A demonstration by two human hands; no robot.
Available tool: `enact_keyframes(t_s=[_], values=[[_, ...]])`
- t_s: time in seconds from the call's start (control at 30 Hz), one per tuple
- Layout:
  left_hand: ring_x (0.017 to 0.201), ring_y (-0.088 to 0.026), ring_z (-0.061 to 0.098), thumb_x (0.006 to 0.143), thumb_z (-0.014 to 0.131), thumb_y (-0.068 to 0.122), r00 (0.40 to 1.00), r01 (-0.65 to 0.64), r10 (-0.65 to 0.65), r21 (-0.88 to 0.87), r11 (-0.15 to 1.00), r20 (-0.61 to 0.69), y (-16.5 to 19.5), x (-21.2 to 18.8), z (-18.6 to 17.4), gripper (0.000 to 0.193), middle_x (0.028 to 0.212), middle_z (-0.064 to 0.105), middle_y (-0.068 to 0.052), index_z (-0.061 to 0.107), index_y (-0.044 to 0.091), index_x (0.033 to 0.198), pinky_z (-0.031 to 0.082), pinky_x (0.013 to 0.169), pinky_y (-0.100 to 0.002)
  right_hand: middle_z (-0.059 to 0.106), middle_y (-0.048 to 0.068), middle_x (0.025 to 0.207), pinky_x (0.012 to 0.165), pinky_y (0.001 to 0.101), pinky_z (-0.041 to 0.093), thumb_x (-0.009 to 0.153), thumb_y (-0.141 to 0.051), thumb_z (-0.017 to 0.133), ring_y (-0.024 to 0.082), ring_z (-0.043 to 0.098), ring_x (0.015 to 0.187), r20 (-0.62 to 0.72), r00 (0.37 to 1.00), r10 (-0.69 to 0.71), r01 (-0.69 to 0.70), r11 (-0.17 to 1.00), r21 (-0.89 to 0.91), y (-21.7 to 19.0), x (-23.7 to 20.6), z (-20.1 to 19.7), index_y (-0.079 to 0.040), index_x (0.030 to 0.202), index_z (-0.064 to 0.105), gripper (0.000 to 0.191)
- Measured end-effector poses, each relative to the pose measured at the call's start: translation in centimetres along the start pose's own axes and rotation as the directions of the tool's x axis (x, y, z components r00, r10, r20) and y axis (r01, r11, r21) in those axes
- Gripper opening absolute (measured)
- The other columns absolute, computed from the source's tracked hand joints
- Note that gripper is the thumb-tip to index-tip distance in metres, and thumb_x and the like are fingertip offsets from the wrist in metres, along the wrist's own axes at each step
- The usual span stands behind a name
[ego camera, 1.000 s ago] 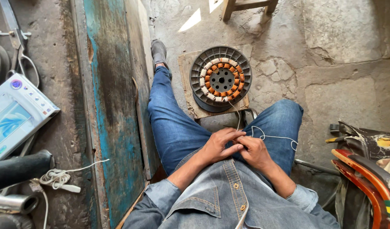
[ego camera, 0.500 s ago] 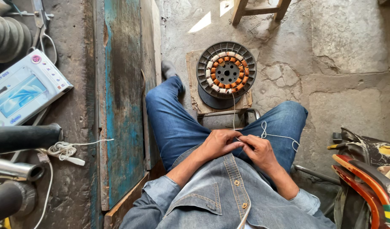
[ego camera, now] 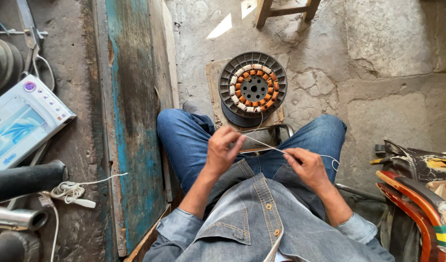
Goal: The person sits cross-legged and winds a white string around the copper coils of a motor stator resting on a small stool. They repeatedly pull the string, loop it around individual coils, and tighten it to secure the windings.
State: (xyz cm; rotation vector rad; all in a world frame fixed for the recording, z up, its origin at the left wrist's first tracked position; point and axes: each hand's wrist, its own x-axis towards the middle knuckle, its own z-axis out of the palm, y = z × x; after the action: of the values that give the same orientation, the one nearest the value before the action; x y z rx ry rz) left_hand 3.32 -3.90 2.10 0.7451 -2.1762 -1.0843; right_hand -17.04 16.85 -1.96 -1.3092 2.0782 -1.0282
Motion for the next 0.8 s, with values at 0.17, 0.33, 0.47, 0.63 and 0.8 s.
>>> enact_keyframes(t_s=[0.17,0.33,0.47,0.63,0.8], values=[[0.106,-0.027,0.061,0.084,0.073,0.003,0.988,-0.112,0.11,-0.008,0.994,-0.107,0.7,1.3,-1.9,0.031,0.116,0.062,-0.014,0.068,0.006,0.114,0.052,0.093,-0.038,0.067,0.011,0.073,0.062,0.0337,0.05,0.096,-0.018,0.07,0.022,0.063,0.063,-0.033,0.998,0.051,-0.05,0.998,0.025,0.7,1.5,-2.1,-0.004,0.096,0.072,0.014],[0.127,-0.033,0.058,0.082,0.074,0.003,0.952,-0.22,0.264,-0.254,0.942,0.155,3.8,1.3,0.3,0.065,0.143,0.054,-0.019,0.052,0.008,0.143,0.05,0.11,-0.04,0.068,0.013,0.076,0.059,0.0362,0.05,0.095,-0.022,0.069,0.027,0.067,0.066,-0.019,0.974,-0.226,0.226,0.974,0.022,-2.2,2.8,-1.4,-0.003,0.093,0.069,0.019],[0.122,-0.033,0.062,0.083,0.069,0.006,0.898,-0.054,0.234,-0.434,0.899,0.373,5.4,2.1,3.0,0.07,0.133,0.06,-0.022,0.044,0.004,0.149,0.051,0.104,-0.04,0.061,0.013,0.066,0.055,0.0396,0.046,0.095,-0.021,0.068,0.03,0.063,0.06,0.031,0.971,-0.236,0.235,0.971,0.034,-3.8,4.6,-0.7,-0.003,0.08,0.063,0.024],[0.075,-0.022,0.064,0.099,0.065,0.015,0.779,0.224,0.027,-0.318,0.921,0.627,4.9,2.2,2.4,0.025,0.088,0.068,-0.013,0.065,0.003,0.12,0.052,0.071,-0.033,0.06,0.012,0.061,0.052,0.0389,0.044,0.094,-0.023,0.068,0.029,0.058,0.052,-0.015,0.992,-0.124,0.124,0.992,0.025,-2.6,3.7,-2.7,-0.005,0.077,0.063,0.025],[0.066,-0.015,0.057,0.103,0.062,0.014,0.861,0.201,-0.014,-0.314,0.928,0.509,4.1,3.7,-0.4,0.017,0.074,0.063,-0.008,0.07,0.0,0.104,0.047,0.063,-0.031,0.055,0.013,0.059,0.053,0.039,0.044,0.092,-0.031,0.067,0.029,0.056,0.052,0.029,0.996,-0.079,0.079,0.997,0.013,0.8,2.9,-2.8,-0.004,0.077,0.064,0.032]])
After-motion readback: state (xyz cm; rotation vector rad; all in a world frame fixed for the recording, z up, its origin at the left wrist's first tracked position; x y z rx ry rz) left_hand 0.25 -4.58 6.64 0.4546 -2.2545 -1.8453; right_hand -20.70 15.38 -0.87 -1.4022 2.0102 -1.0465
